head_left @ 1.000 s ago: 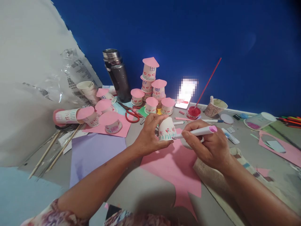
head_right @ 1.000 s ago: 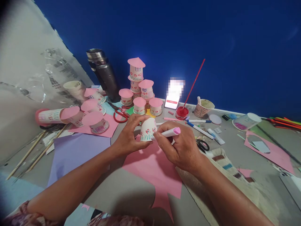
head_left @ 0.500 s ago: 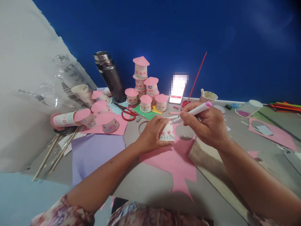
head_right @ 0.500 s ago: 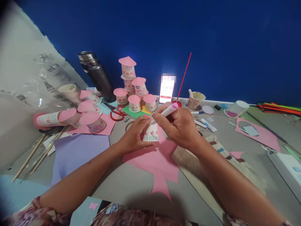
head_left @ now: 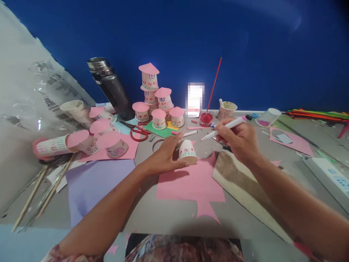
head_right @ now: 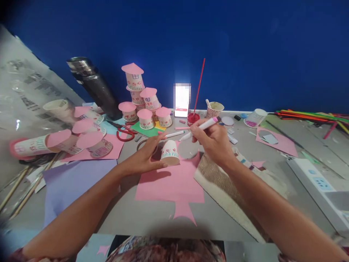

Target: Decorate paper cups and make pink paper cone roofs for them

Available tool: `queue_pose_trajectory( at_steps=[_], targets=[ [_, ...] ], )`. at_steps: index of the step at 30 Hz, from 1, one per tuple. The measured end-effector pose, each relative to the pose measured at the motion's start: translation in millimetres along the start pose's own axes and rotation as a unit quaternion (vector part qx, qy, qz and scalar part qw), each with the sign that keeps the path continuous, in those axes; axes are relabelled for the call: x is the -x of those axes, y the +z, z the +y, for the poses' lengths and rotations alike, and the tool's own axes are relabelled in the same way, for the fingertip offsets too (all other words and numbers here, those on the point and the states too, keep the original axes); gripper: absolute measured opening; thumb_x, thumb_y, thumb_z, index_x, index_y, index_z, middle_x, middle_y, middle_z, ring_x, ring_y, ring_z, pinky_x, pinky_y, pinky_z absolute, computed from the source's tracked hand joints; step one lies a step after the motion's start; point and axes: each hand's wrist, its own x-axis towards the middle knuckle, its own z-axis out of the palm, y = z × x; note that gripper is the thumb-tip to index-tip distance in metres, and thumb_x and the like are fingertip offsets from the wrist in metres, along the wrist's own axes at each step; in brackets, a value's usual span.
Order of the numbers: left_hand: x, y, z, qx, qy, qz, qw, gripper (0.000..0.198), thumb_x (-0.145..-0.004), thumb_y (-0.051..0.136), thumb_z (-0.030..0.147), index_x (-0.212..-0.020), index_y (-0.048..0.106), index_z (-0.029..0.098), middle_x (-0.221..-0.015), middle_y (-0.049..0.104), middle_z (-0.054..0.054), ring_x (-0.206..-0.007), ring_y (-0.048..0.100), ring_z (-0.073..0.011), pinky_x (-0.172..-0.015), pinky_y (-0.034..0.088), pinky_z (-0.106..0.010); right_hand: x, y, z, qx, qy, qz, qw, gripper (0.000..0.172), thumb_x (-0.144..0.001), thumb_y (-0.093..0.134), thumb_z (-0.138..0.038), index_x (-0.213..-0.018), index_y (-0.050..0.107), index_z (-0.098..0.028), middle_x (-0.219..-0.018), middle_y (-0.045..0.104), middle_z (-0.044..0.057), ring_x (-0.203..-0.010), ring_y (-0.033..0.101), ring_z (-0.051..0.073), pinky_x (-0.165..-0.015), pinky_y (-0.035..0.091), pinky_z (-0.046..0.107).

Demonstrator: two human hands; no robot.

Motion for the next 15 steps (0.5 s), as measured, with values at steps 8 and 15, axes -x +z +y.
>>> queue_pose_trajectory(
  at_steps=[8, 15],
  targets=[
    [-4.9, -3.5, -5.9, -0.001, -0.029, 0.007, 1.0, 0.072, -0.078, 0.083, 0.045, -0.141, 0.053, 0.026, -0.143, 0.059, -0.013, -0.13, 0.056, -0.0362, -0.105, 0.05, -0.055, 33.3, 7.3, 33.7, -0.055, 0.074, 0.021, 0.996, 0.026, -0.095, 0.066, -0.04, -0.08, 0.067, -0.019, -0.064, 0.064, 0.0, -0.055, 0.055, 0.013, -0.051, 0.042, 0.026],
    [-6.6, 7.0, -1.7, 0.089, -0.03, 0.081, 0.992, 0.077, -0.075, 0.078, 0.021, -0.146, 0.049, 0.032, -0.146, 0.049, -0.01, -0.129, 0.057, -0.0288, -0.09, 0.059, -0.038, 37.2, 6.9, 25.3, -0.036, 0.018, 0.061, 0.997, 0.02, -0.095, 0.065, -0.031, -0.08, 0.068, -0.02, -0.065, 0.067, 0.0, -0.057, 0.063, 0.015, -0.053, 0.048, 0.026]
  ],
)
